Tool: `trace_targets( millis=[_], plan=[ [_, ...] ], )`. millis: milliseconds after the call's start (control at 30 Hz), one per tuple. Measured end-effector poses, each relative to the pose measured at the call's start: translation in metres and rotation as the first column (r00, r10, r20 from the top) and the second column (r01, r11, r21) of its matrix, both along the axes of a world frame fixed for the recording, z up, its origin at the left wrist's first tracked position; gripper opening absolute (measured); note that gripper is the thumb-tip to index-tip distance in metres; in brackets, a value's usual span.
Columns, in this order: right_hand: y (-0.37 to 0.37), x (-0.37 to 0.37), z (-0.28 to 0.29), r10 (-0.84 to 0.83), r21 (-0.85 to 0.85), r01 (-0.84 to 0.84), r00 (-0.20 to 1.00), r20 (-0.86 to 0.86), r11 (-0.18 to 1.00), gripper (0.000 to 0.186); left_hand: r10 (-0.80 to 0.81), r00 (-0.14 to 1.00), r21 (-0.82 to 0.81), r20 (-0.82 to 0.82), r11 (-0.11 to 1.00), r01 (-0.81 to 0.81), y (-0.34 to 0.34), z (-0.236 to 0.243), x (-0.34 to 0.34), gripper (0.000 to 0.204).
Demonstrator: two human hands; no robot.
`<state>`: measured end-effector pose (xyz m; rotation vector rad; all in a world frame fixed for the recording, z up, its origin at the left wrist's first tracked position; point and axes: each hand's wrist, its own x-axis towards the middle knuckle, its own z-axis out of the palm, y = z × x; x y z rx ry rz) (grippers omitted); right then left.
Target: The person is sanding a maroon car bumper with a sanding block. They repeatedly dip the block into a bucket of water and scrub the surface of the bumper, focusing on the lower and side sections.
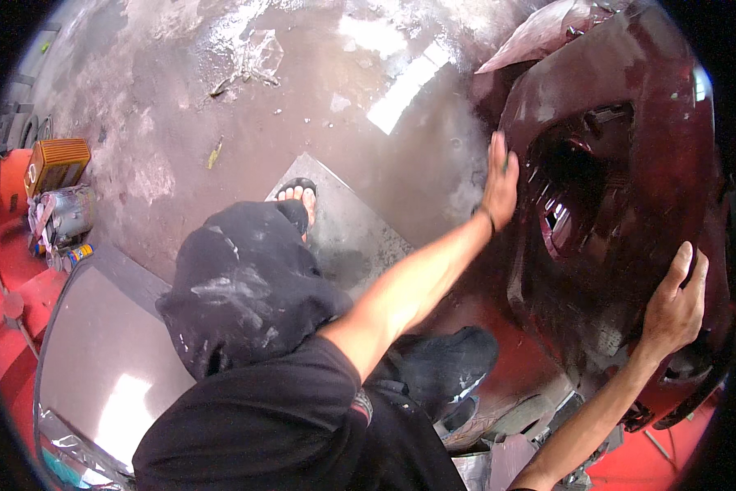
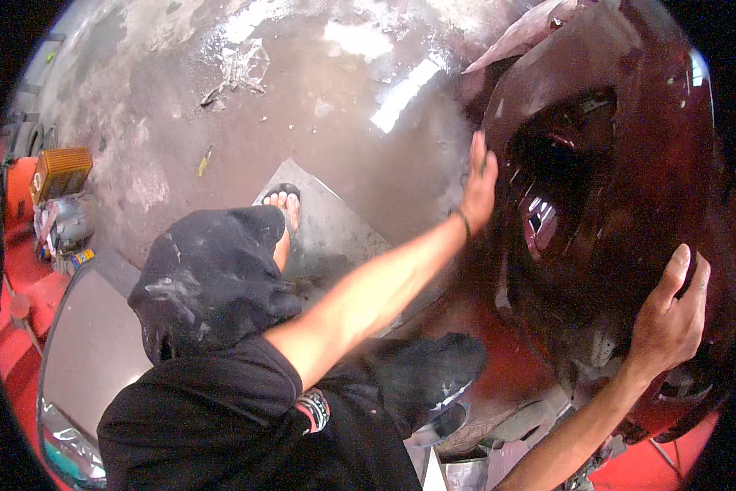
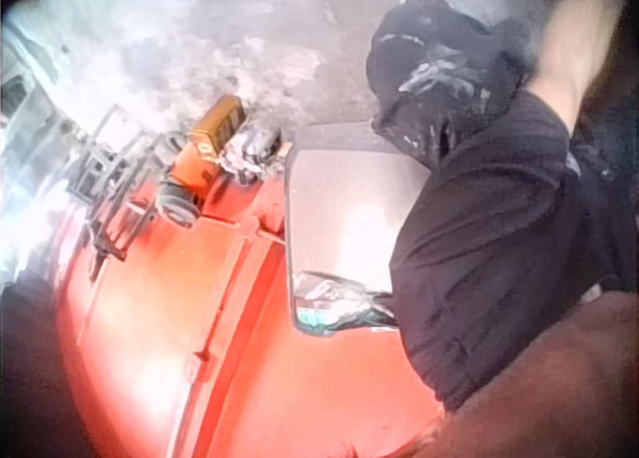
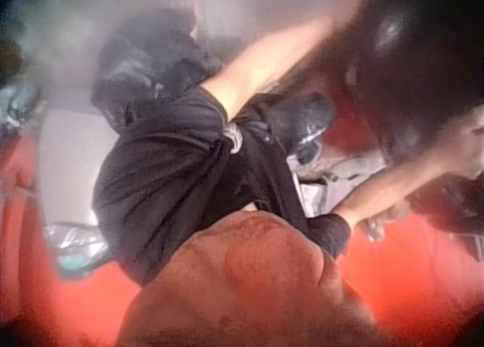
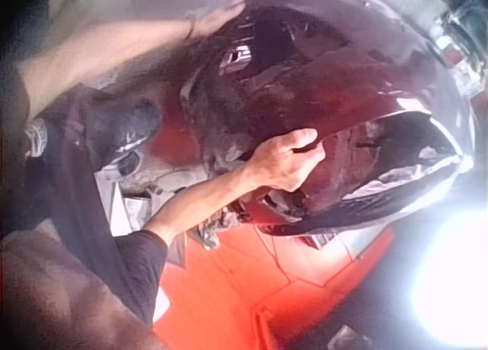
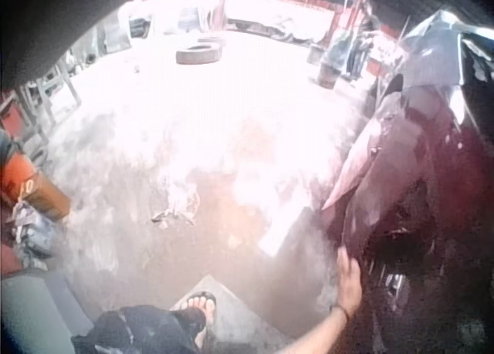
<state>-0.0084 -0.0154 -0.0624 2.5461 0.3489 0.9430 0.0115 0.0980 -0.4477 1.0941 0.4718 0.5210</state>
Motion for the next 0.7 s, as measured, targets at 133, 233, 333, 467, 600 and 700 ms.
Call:
trace_targets(
  millis=[133, 233, 333, 467, 600, 700],
  plan=[
    [0.002, 0.0, -0.006, 0.051, 0.014, -0.051, 0.999, -0.007, 0.999, 0.063, -0.088, 0.995, -0.086, -0.051, 0.993, 0.084, -0.066, 0.003, -0.066, 0.078],
    [0.017, -0.003, -0.003, 0.033, 0.039, -0.032, 0.999, -0.027, 0.999, 0.061, -0.025, 1.0, -0.116, -0.008, 0.993, 0.024, -0.04, -0.006, -0.046, 0.078],
    [0.018, -0.003, 0.0, 0.013, 0.034, -0.012, 0.999, -0.032, 0.999, 0.061, -0.051, 0.997, -0.042, 0.054, 0.998, 0.053, 0.04, -0.009, 0.006, 0.075],
    [0.017, -0.001, -0.002, 0.052, 0.033, -0.052, 0.998, -0.024, 0.998, 0.06, -0.069, 0.995, -0.014, 0.068, 0.997, 0.071, 0.044, -0.01, 0.011, 0.079],
    [0.014, -0.005, -0.002, 0.03, 0.04, -0.028, 0.999, -0.042, 0.999, 0.062, -0.122, 0.992, -0.074, -0.025, 0.99, 0.12, -0.051, -0.007, -0.053, 0.082],
    [0.021, -0.008, 0.001, 0.03, 0.034, -0.028, 0.998, -0.055, 0.999, 0.062, -0.065, 0.998, -0.118, -0.002, 0.991, 0.064, -0.043, -0.006, -0.046, 0.078]
  ],
)
